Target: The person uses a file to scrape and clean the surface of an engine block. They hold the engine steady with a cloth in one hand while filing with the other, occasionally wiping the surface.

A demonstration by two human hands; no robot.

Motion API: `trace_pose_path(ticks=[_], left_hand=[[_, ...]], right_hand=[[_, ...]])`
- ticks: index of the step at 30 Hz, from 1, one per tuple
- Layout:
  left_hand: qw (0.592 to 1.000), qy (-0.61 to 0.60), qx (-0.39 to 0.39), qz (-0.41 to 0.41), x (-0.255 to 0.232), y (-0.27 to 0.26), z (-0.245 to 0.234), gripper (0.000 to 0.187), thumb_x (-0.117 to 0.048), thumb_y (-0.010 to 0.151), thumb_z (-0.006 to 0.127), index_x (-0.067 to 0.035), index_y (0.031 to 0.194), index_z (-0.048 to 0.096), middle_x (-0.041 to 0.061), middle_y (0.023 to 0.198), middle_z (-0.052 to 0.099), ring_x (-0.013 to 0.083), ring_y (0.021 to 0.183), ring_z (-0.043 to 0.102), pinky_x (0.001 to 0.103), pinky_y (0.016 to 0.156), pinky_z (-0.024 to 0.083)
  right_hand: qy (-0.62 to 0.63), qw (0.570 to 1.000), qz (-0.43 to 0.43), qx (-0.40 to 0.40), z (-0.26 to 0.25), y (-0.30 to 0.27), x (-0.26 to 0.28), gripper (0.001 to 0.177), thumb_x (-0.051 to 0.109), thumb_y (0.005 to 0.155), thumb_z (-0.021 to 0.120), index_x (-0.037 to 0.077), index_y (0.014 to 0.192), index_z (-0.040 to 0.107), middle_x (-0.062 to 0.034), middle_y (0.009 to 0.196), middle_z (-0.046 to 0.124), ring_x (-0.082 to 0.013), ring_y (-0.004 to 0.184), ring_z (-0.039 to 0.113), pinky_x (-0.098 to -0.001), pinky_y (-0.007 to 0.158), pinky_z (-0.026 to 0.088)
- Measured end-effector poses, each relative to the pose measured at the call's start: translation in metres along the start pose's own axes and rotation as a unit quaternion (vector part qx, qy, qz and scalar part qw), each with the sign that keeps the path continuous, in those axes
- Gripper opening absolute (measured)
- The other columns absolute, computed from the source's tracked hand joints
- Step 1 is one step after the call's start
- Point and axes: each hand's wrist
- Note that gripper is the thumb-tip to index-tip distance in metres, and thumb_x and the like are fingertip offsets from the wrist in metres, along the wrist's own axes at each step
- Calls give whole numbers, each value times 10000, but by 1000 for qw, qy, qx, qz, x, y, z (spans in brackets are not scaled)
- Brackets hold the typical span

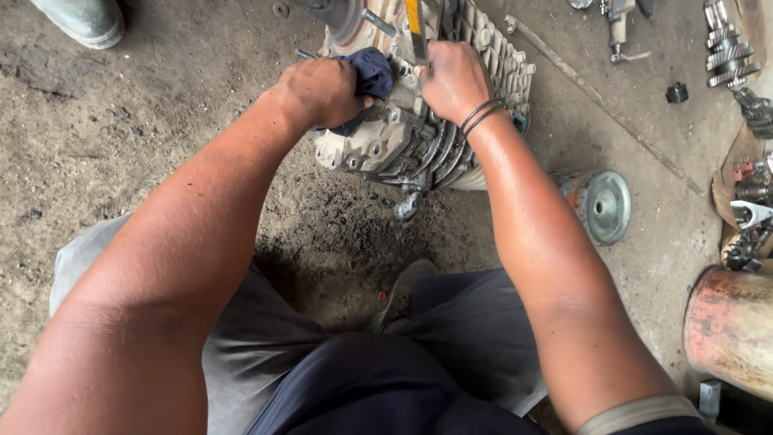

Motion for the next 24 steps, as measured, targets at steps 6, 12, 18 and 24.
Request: trace_pose_path(ticks=[6,12,18,24], left_hand=[[999,-22,24,-11,0,-3,-3,508,-507,1063,518,-44,1179,691,122,1007,739,237,945,715,418,969,553],[1000,-20,3,-4,2,2,4,534,-522,1057,519,-28,1160,692,129,1000,737,244,952,712,427,981,533],[999,-33,37,-17,1,4,-1,517,-520,1048,527,-48,1174,692,141,1031,734,266,984,710,440,992,537],[999,-5,39,-22,-2,-2,-1,536,-539,1064,492,-55,1176,692,112,1003,737,228,938,717,415,965,562]], right_hand=[[-30,997,-34,-63,13,-14,9,83,55,928,667,16,855,671,-102,720,632,-211,662,632,-373,628,522],[18,997,-14,-79,7,-13,4,131,114,981,670,26,884,670,-87,722,630,-182,614,598,-355,591,504],[38,999,-8,-37,16,-17,-13,153,110,999,639,59,855,654,-70,703,623,-182,610,599,-358,604,521],[-25,994,-48,-90,20,-13,-17,238,139,978,709,33,776,642,-83,713,599,-196,639,588,-385,640,520]])
Point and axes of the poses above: each hand's wrist, its own y-axis towards the middle knuckle, its own z-axis out of the palm, x = y × z
